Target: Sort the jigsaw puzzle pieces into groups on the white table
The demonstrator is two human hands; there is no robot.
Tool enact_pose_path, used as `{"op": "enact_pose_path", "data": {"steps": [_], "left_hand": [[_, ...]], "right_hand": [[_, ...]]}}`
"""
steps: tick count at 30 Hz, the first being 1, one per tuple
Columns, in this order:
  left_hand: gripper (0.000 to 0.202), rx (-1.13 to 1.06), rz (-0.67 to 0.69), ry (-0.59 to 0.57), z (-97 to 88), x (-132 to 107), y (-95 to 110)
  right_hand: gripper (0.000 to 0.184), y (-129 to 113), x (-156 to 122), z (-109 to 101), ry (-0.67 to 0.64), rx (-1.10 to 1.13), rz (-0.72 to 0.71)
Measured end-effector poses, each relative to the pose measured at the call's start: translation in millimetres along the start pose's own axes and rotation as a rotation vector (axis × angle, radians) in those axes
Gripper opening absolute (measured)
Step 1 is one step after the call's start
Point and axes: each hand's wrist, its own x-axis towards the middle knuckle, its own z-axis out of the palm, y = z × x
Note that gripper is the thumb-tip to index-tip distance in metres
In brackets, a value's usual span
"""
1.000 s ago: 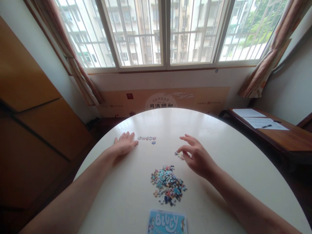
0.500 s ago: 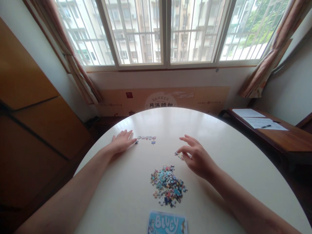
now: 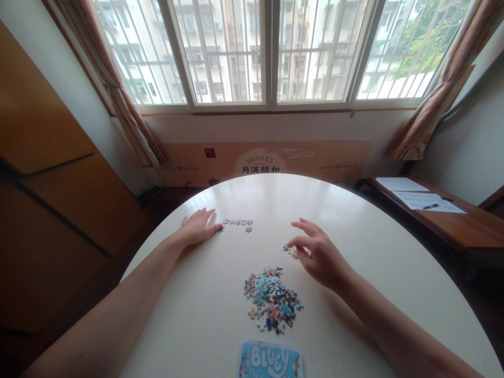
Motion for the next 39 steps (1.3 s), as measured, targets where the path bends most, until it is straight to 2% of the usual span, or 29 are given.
{"op": "enact_pose_path", "data": {"steps": [19,26,34,39], "left_hand": [[0.088,-0.011,-0.016,-0.016,1.0,1.5,0.1],[0.073,-0.054,-0.024,-0.006,0.9,2.7,-4.8],[0.087,0.004,-0.003,-0.022,-1.1,-1.6,0.5],[0.089,0.006,-0.003,-0.017,0.8,-0.6,1.0]], "right_hand": [[0.026,-0.4,0.0,-0.2,0.009,-0.021,-0.017],[0.025,0.8,-0.4,-0.7,0.002,-0.022,-0.008],[0.025,0.7,-0.8,0.3,-0.001,-0.021,-0.009],[0.026,0.3,-0.7,0.2,-0.002,-0.027,-0.012]]}}
